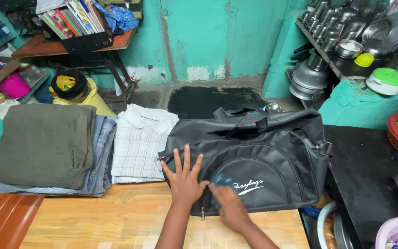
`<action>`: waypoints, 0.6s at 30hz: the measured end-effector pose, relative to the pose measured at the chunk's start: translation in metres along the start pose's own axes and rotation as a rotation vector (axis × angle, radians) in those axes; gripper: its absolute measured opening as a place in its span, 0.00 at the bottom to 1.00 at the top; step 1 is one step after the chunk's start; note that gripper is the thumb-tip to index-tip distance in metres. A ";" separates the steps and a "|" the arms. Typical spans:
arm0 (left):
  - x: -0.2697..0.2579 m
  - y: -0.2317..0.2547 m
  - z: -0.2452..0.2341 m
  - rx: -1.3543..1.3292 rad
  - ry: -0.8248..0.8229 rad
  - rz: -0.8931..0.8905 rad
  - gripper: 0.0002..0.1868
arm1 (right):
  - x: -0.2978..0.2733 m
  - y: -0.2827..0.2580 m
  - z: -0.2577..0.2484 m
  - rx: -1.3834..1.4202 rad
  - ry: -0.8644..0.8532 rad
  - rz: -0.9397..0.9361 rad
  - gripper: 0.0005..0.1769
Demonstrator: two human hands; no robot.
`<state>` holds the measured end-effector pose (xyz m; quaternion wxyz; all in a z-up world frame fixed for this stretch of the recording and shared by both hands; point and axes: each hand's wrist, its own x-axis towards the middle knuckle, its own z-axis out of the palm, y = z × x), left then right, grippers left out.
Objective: The person wipes a black duffel bag with a blue cloth on a wooden table. They rotate the bag to clean different sides and the handles, then place the cloth inside the bag to wipe the interior.
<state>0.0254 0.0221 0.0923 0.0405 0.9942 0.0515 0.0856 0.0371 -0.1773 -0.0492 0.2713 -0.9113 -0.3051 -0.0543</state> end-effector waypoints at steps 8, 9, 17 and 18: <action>0.019 -0.005 -0.005 0.099 -0.198 -0.038 0.48 | -0.015 0.089 -0.056 -0.519 0.032 0.339 0.28; 0.021 -0.006 -0.005 0.101 -0.209 -0.038 0.48 | -0.013 0.090 -0.060 -0.476 -0.032 0.451 0.33; 0.028 -0.014 0.004 0.119 -0.253 -0.023 0.46 | 0.004 0.008 0.018 -0.051 -0.165 -0.053 0.51; 0.030 -0.015 0.006 0.119 -0.245 -0.014 0.46 | 0.005 0.002 0.024 -0.065 -0.188 -0.044 0.48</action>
